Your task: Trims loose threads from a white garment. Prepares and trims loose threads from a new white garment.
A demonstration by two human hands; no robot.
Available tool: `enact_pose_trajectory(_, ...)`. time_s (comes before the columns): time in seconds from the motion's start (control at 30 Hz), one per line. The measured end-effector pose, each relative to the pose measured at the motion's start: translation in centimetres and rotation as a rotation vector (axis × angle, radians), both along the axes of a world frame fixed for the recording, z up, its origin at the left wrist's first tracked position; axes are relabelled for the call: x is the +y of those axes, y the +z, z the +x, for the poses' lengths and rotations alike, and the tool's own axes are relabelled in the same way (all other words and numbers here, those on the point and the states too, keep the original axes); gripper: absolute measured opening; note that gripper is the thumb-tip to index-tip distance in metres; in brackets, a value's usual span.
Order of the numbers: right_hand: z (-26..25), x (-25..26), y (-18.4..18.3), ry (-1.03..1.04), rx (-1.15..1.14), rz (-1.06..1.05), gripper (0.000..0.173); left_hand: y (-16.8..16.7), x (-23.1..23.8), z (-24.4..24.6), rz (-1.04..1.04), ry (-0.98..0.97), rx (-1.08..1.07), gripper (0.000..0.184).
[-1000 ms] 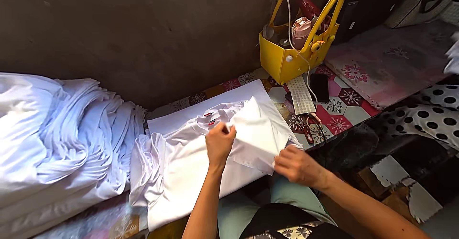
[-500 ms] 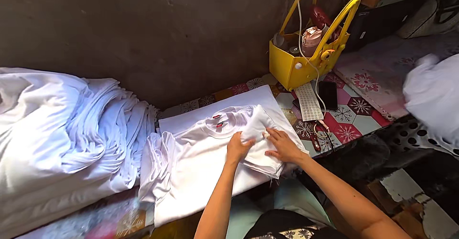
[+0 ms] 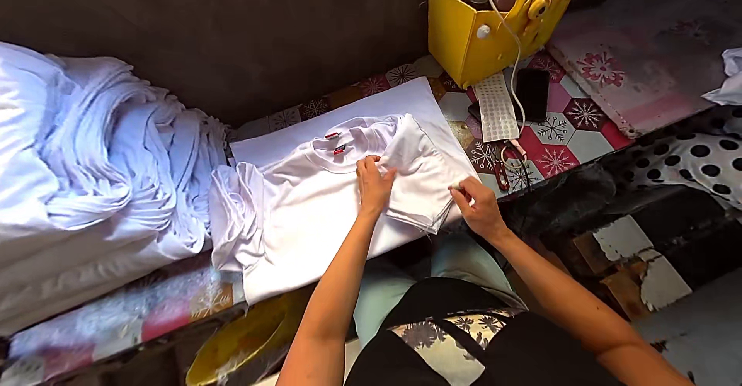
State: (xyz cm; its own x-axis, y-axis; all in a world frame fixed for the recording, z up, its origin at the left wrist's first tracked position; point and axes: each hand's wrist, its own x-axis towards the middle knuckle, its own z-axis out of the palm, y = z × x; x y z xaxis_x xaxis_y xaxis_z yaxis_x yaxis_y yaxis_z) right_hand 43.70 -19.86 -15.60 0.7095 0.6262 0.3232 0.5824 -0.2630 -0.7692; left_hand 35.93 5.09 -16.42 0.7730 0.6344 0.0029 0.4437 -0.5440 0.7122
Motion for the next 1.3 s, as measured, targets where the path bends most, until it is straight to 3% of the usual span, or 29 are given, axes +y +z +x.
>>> enact_pose_trajectory(0.07, -2.4, -1.1, 0.7, 0.018, 0.128, -0.156, 0.037, 0.4, -2.6, -2.3, 0.103, 0.058, -0.15, 0.035)
enact_pose_trajectory(0.13, -4.5, -1.0, 0.0, 0.043, 0.156, -0.215, 0.042, 0.0, -4.8, -4.8, 0.143, 0.053, -0.231, 0.03)
enact_pose_trajectory(0.23, -7.0, -0.5, -2.0, 0.067, 0.0, -0.129, 0.023, -1.8, -7.2, -8.1, 0.194, -0.093, -0.358, 0.023)
enact_pose_trajectory(0.37, -9.3, -1.4, -2.8, 0.464, -0.188, -0.072, 0.016, -2.7, -8.5, -9.2, 0.241, -0.27, -0.384, 0.021)
enact_pose_trajectory(0.43, -9.3, -1.8, -3.1, 0.561, -0.232, -0.044, 0.016, -2.7, -8.6, -8.6, 0.299, -0.316, -0.377, 0.023)
enact_pose_trajectory(0.5, -9.0, -2.1, -2.5, 0.472, -0.225, -0.034, 0.017, -2.4, -8.6, -7.8, 0.338, -0.425, -0.382, 0.025)
enact_pose_trajectory(0.63, -7.6, -2.4, -0.5, 0.066, -0.129, -0.03, 0.018, -0.4, -7.9, -6.5, 0.205, -0.7, -0.278, 0.03)
enact_pose_trajectory(0.73, -4.0, -2.4, 0.6, -0.161, -0.168, -0.051, 0.02, 0.7, -7.9, -6.9, 0.187, -0.618, -0.285, 0.027)
enact_pose_trajectory(0.8, -0.4, -2.5, 1.5, -0.283, -0.194, -0.177, 0.018, 0.7, -8.6, -7.2, 0.185, -0.546, -0.282, 0.029)
enact_pose_trajectory(0.9, 6.2, -3.4, 1.6, -0.414, -0.087, -0.469, 0.035, -0.2, -10.0, -6.9, 0.212, -0.432, -0.203, 0.038)
enact_pose_trajectory(0.97, 8.8, -4.1, 1.3, -0.511, -0.079, -0.52, 0.043, -0.6, -10.7, -6.9, 0.213, -0.336, -0.139, 0.039)
enact_pose_trajectory(1.07, 9.0, -3.7, 1.5, -0.495, -0.125, -0.54, 0.047, -1.0, -11.4, -7.0, 0.223, -0.208, -0.146, 0.039)
enact_pose_trajectory(1.13, 7.8, -3.2, 1.1, -0.422, -0.03, -0.65, 0.049, -1.5, -11.7, -7.4, 0.247, -0.177, -0.162, 0.04)
enact_pose_trajectory(1.3, 5.5, -2.8, -1.0, -0.409, 0.009, -0.769, 0.032, -1.8, -12.4, -7.9, 0.234, -0.151, -0.196, 0.043)
